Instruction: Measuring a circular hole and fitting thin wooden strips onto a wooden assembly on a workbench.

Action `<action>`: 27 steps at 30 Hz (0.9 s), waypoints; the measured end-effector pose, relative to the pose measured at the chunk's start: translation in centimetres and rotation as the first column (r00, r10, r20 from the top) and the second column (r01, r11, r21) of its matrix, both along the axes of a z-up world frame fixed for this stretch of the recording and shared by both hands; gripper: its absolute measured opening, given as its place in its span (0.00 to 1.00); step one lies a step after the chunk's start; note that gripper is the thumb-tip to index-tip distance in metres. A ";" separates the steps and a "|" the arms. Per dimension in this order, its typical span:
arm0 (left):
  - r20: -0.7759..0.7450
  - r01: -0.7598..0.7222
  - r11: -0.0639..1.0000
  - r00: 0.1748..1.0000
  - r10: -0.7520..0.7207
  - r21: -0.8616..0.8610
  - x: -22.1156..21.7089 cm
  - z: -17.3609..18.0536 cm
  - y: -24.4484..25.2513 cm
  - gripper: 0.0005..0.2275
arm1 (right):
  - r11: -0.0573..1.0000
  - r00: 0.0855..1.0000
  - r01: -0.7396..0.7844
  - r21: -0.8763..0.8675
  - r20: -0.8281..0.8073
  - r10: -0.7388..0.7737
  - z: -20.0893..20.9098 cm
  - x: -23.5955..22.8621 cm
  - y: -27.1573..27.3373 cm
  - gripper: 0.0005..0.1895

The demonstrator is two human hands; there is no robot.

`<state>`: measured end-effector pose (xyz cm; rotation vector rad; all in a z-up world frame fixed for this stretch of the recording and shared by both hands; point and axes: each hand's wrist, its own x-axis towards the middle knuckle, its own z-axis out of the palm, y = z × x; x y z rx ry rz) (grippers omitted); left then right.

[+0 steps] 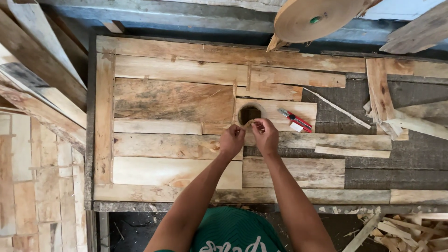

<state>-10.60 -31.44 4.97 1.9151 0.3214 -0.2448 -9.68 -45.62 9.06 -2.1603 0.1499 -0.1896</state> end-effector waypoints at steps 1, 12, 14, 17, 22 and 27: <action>0.000 0.002 1.000 1.000 -0.002 0.000 0.2 0.0 -0.1 0.11 | 1.000 1.000 0.002 0.000 0.000 -0.002 -0.1 0.4 -0.2 0.10; -0.097 0.037 0.998 0.995 -0.032 0.049 0.9 -0.1 0.1 0.14 | 0.928 0.997 0.070 -0.365 0.062 -0.051 -1.1 3.0 -0.8 0.14; -0.126 0.011 0.999 0.992 -0.007 0.034 1.1 -0.4 -0.1 0.14 | 0.926 0.996 0.071 -0.371 0.071 -0.048 -1.4 3.0 -0.6 0.23; -0.157 -0.012 1.000 0.987 0.015 0.020 1.4 -0.5 -0.3 0.14 | 0.925 0.997 0.071 -0.373 0.045 -0.059 -1.6 3.1 -0.5 0.41; -0.197 0.018 0.999 0.980 -0.007 0.051 1.8 -0.1 -0.4 0.17 | 0.947 0.992 0.067 -0.315 -0.081 -0.097 -3.9 3.5 -0.6 0.64; -0.161 0.022 0.990 0.987 0.001 0.139 1.8 -1.4 -0.6 0.18 | 0.957 0.912 0.071 -0.282 -0.370 -0.177 -3.9 4.4 -0.5 0.74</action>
